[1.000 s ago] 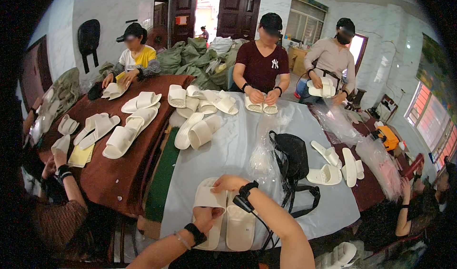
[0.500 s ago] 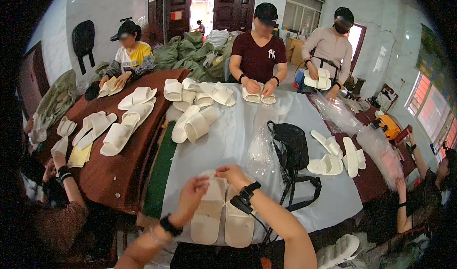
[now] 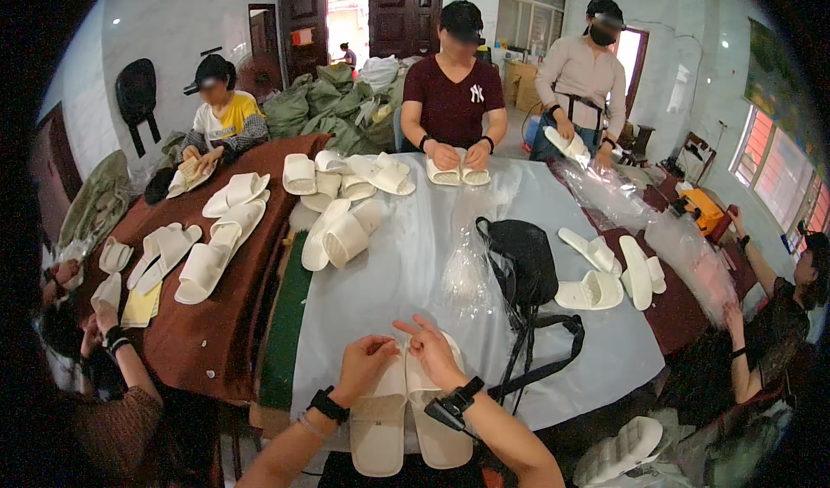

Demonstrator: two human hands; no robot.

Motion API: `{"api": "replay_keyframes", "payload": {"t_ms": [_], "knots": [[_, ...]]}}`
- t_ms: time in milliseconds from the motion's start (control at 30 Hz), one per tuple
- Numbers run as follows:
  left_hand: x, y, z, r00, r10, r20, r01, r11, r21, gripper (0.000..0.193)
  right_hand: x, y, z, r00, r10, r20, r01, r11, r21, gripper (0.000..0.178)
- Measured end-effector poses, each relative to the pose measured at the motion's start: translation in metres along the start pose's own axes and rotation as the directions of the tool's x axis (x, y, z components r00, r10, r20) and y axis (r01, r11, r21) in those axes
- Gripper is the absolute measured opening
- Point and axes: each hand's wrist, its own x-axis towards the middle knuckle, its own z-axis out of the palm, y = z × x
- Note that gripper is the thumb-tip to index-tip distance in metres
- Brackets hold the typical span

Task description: Checking and assembling straps on white slippers at a manufacturing table.

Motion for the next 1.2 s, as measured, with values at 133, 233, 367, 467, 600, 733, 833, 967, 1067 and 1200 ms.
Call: {"api": "replay_keyframes", "payload": {"t_ms": [133,233,367,467,600,733,833,967,1067,1200], "knots": [[-0.007,0.004,0.008,0.990,-0.023,-0.136,-0.005,0.980,-0.200,0.021,0.001,0.013,-0.016,0.980,-0.115,0.164,0.176,0.889,-0.423,0.064],[-0.005,-0.006,0.004,0.990,-0.012,-0.142,-0.014,0.983,-0.181,0.020,-0.003,0.020,-0.004,0.948,-0.167,0.269,0.312,0.645,-0.697,0.069],[-0.008,-0.004,0.003,0.989,0.054,-0.135,-0.066,0.994,-0.088,0.016,-0.011,0.016,0.011,0.940,-0.127,0.316,0.339,0.435,-0.834,0.076],[-0.006,-0.008,0.001,0.983,0.109,-0.147,-0.110,0.994,0.003,0.014,-0.012,0.019,0.009,0.918,-0.157,0.363,0.396,0.379,-0.837,0.079],[-0.014,0.006,0.000,0.988,0.062,-0.144,-0.038,0.986,0.163,0.013,-0.013,0.020,0.010,0.922,-0.162,0.351,0.386,0.313,-0.868,0.079],[-0.017,0.007,0.003,0.986,0.040,-0.165,-0.037,0.999,0.019,0.015,-0.017,0.018,0.017,0.924,-0.190,0.332,0.366,0.193,-0.910,0.082],[-0.012,0.003,0.005,0.987,0.049,-0.153,-0.040,0.997,0.063,0.015,-0.013,0.021,0.014,0.942,-0.154,0.298,0.315,0.108,-0.943,0.084],[-0.012,0.001,0.006,0.976,0.130,-0.173,-0.100,0.980,0.174,0.015,-0.014,0.024,0.015,0.915,-0.241,0.325,0.348,0.059,-0.936,0.091],[-0.009,0.000,0.008,0.963,0.205,-0.177,-0.165,0.962,0.217,0.015,-0.014,0.024,0.016,0.937,-0.210,0.278,0.282,-0.009,-0.959,0.082],[-0.014,0.000,0.008,0.962,0.213,-0.172,-0.168,0.955,0.243,0.014,-0.016,0.030,0.014,0.881,-0.301,0.365,0.369,-0.047,-0.928,0.083]]}}
